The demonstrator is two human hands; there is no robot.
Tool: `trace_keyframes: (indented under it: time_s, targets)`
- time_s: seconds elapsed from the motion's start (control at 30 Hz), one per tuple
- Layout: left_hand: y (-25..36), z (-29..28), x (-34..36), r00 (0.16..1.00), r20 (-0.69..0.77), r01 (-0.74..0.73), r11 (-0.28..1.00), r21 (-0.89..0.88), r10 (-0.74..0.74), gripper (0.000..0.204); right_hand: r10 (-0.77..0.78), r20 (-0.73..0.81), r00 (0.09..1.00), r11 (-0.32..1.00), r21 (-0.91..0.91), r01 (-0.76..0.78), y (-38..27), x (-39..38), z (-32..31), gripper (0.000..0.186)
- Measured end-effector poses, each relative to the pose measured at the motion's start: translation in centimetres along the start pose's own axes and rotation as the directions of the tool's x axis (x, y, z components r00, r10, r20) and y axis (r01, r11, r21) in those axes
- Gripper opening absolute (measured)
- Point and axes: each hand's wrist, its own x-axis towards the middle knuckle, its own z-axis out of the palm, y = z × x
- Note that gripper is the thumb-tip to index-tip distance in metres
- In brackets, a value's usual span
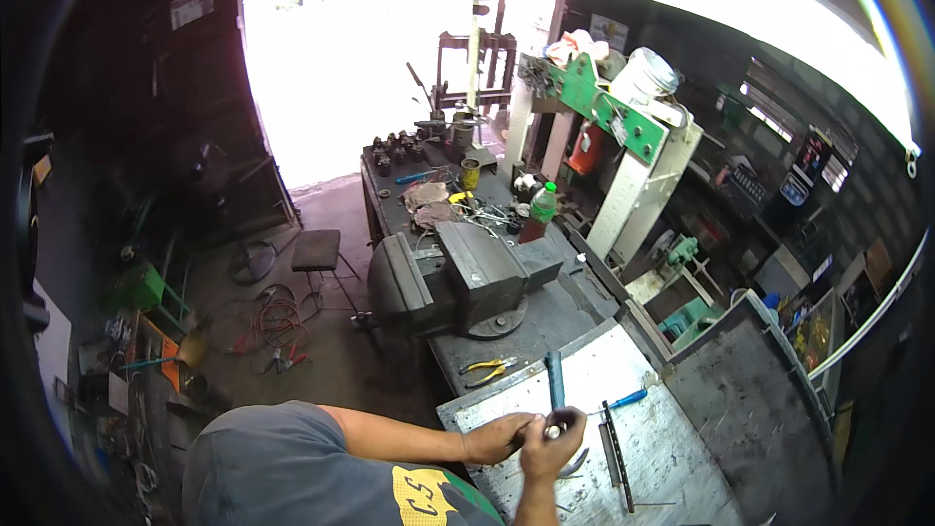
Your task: The person works at a metal workbench in a workshop, using pliers and a hammer to adjust and shape small metal components. They repeatedly pick up, manipulate, and place down the parts while occasionally walking around the bench.
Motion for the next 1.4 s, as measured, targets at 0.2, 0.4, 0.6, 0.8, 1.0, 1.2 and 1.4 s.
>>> trace_keyframes:
  time_s: [0.2, 0.4, 0.6, 0.8, 1.0, 1.2, 1.4]
  targets:
    - [-3.3, -5.6, 4.0, 0.868, 0.495, 0.041, 0.999, -0.017, -0.027, 0.032, 0.035, 0.569, 0.822, 0.88, 0.372, -0.295, 2.3, 5.4, -1.4, 0.047]
    - [-4.5, -5.1, 1.9, 0.985, 0.153, -0.088, 0.996, 0.029, 0.082, 0.025, 0.078, 0.382, 0.921, 0.997, -0.031, -0.071, -0.4, 0.5, 3.0, 0.046]
    - [-3.6, -6.1, 6.0, 0.844, 0.537, -0.064, 0.993, 0.102, -0.001, 0.035, 0.217, 0.451, 0.866, 0.976, -0.091, -0.197, 0.9, 4.1, -2.3, 0.015]
    - [-2.2, -6.0, 8.6, 0.871, 0.486, 0.145, 0.982, -0.12, -0.07, 0.037, 0.361, 0.258, 0.896, 0.659, 0.609, -0.441, 2.0, 4.1, -3.2, 0.015]
    - [-7.9, -8.8, 5.7, 0.915, 0.387, 0.137, 0.99, -0.026, -0.116, 0.049, 0.341, 0.063, 0.938, 0.768, 0.556, -0.316, 0.0, 3.4, -2.0, 0.033]
    - [-9.4, -6.7, -2.0, 0.855, 0.497, 0.091, 0.987, 0.131, -0.145, 0.088, 0.281, 0.028, 0.959, 0.872, 0.409, -0.268, -0.5, 2.5, -0.7, 0.06]
    - [-9.6, -4.6, -1.5, 0.898, 0.385, 0.219, 0.975, 0.036, -0.215, 0.076, 0.288, 0.016, 0.957, 0.893, 0.357, -0.275, -0.6, 2.7, 0.9, 0.065]
